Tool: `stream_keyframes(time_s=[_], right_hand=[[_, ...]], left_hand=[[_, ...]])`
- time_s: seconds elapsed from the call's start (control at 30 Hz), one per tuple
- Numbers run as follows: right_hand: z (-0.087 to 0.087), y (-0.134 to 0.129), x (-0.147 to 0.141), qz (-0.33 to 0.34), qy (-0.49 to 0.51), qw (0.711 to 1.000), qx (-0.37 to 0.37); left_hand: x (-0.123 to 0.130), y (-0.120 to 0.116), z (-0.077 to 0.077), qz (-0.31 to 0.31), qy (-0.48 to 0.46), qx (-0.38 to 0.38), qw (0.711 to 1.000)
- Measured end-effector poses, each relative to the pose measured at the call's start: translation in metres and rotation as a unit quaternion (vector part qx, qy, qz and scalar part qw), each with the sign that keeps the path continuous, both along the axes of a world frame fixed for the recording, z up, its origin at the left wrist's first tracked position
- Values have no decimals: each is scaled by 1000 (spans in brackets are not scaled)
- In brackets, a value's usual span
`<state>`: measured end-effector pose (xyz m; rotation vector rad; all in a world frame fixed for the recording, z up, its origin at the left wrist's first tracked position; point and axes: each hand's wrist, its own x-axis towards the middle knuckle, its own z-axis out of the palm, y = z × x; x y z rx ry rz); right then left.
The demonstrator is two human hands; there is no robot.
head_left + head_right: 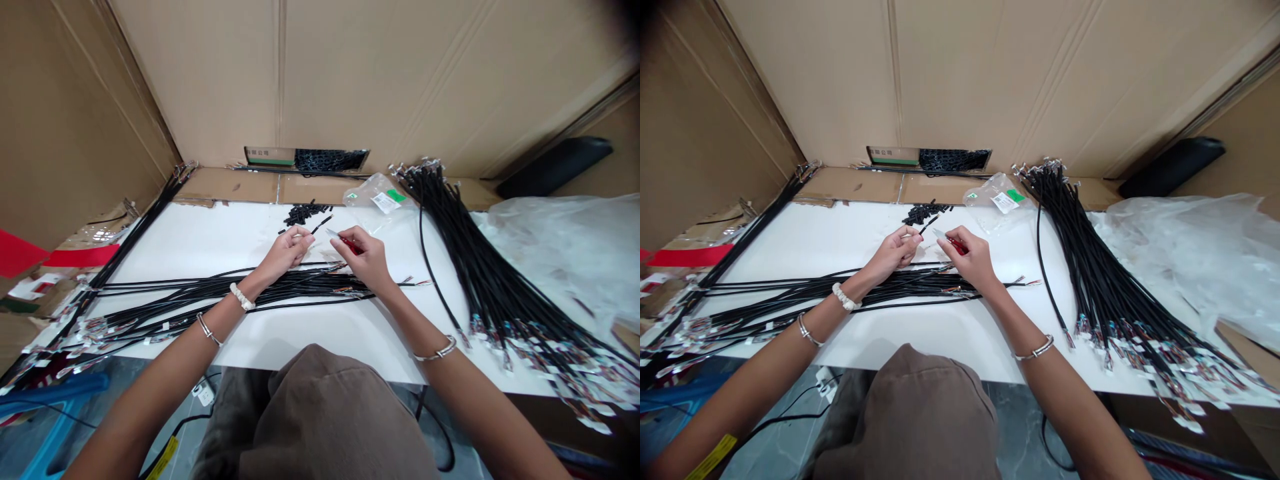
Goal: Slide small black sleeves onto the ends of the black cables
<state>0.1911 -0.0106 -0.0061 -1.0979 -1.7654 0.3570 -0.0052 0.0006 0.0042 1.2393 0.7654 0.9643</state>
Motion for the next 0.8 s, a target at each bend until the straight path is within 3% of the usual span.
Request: stream_keyframes(time_s=[0.8], right_hand=[[0,0,-1,-1,-66,996,66]], left_hand=[[0,2,-5,-49,36,14,998]])
